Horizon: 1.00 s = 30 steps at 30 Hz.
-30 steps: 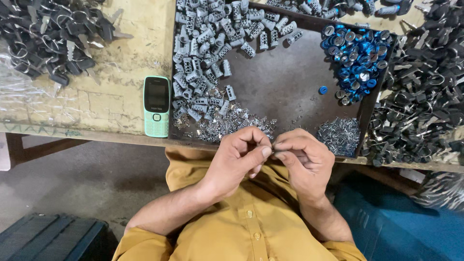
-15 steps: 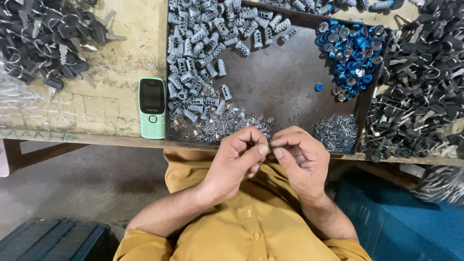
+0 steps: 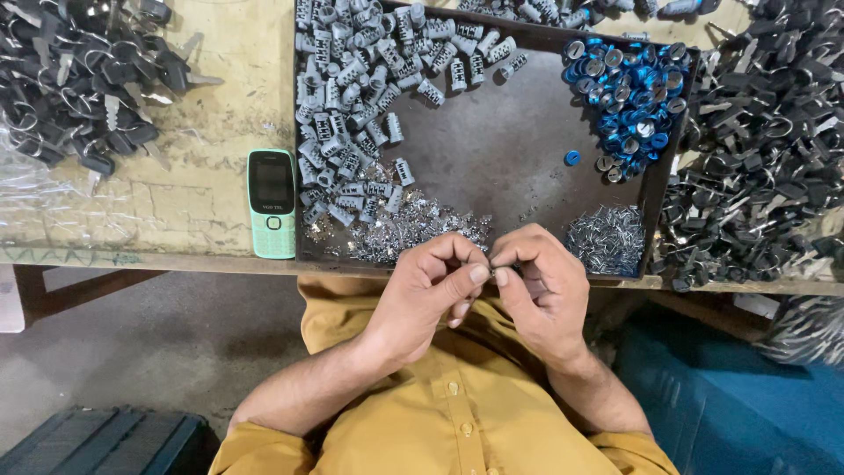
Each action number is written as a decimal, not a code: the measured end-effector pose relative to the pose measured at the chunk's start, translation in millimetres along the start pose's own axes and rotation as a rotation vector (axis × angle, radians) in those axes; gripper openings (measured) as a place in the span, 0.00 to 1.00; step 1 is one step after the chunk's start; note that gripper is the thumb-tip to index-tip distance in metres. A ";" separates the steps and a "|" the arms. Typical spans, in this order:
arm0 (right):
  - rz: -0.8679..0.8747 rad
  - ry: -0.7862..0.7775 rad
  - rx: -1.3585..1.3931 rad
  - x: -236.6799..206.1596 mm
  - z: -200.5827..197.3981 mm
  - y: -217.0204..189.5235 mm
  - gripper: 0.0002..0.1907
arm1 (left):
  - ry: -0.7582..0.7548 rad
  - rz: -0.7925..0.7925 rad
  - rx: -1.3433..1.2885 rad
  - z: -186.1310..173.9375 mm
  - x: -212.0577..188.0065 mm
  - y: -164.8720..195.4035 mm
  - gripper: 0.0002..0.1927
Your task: The person sits at a workbench assembling small lock components by hand. They pick a grey cylindrical part and a blue cap from a tray, press the pieces together, and place the assembled unit back on the tray, repeating this cycle throughout the clip.
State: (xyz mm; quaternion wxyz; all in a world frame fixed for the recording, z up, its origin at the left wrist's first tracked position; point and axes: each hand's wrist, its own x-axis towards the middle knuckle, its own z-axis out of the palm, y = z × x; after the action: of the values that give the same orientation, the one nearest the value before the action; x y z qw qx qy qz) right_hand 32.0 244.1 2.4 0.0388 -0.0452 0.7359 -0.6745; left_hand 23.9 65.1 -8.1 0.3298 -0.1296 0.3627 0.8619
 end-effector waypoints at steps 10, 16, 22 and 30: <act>-0.114 0.020 -0.590 12.5 -39.7 -24.7 0.11 | -0.047 0.008 -0.008 2.6 1.2 -3.8 0.03; -0.007 0.112 -1.143 -0.5 -89.7 -31.6 0.15 | -0.029 -0.011 0.002 3.5 3.8 -6.5 0.03; 0.117 0.234 -0.983 -16.0 -96.7 -18.5 0.10 | -0.035 0.008 0.057 5.3 7.6 -12.7 0.03; -0.056 0.146 -1.092 -9.8 -103.6 -15.0 0.11 | -0.033 0.044 0.143 2.5 10.6 -14.0 0.03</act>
State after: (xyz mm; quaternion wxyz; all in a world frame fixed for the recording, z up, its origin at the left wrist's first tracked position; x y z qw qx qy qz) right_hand 29.7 346.5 26.3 -0.0594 -0.0312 0.9781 -0.1968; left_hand 25.3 79.2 -18.8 0.3252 -0.0835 0.4205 0.8429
